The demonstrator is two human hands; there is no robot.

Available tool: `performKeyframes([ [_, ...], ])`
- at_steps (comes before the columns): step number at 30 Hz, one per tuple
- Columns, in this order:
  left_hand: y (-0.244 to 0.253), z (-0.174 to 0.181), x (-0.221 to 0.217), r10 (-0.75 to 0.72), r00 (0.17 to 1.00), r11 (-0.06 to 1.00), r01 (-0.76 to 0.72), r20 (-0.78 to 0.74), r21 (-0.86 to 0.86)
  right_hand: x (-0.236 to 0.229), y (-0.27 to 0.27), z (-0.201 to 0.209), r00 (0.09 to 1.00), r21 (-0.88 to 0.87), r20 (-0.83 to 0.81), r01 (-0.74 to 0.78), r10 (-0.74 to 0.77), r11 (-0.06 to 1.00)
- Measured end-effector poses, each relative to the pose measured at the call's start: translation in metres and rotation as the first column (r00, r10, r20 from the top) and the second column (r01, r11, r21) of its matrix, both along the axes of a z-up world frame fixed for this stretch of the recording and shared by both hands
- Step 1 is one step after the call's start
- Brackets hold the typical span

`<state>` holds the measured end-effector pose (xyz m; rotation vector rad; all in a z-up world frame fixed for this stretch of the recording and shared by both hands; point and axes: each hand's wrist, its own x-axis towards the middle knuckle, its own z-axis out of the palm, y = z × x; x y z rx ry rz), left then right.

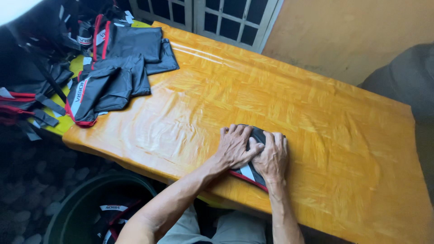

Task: The person folds a black fabric garment on a table, rolling and tucking it into its own integrated pouch before placing it into a green bucket.

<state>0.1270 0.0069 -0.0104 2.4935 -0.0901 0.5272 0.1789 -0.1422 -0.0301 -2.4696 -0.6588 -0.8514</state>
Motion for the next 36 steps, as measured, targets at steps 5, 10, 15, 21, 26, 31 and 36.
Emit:
performKeyframes([
  [5,0.002,-0.007,-0.003,-0.072,0.989,0.997,0.070,0.129,0.020,-0.015,0.005,0.015,1.000,0.043,0.011,-0.003,0.002,0.999],
  [10,-0.001,-0.014,0.003,-0.061,0.991,0.997,0.054,0.120,0.058,0.006,-0.004,-0.015,1.000,-0.024,0.002,0.007,-0.007,1.000],
  [15,0.000,-0.011,0.001,-0.089,0.996,0.995,0.087,-0.030,-0.044,0.022,-0.016,-0.023,0.953,-0.095,-0.303,-0.031,0.000,0.995],
  [21,0.004,0.001,-0.010,-0.156,0.966,0.984,0.135,-0.205,-0.113,0.001,-0.021,0.022,0.826,-0.034,-0.560,-0.103,0.066,0.994],
  [26,0.003,0.016,-0.015,-0.151,0.947,0.987,0.131,-0.284,-0.091,-0.010,-0.011,0.029,0.800,-0.178,-0.586,0.032,-0.132,0.983],
  [31,0.004,0.020,-0.013,-0.156,0.913,0.986,0.120,-0.376,-0.117,-0.003,-0.008,0.027,0.735,-0.218,-0.658,0.024,-0.165,0.976],
  [36,0.004,0.022,-0.008,-0.151,0.893,0.988,0.124,-0.425,-0.092,0.018,-0.008,0.005,0.724,-0.242,-0.660,0.049,-0.202,0.969],
])
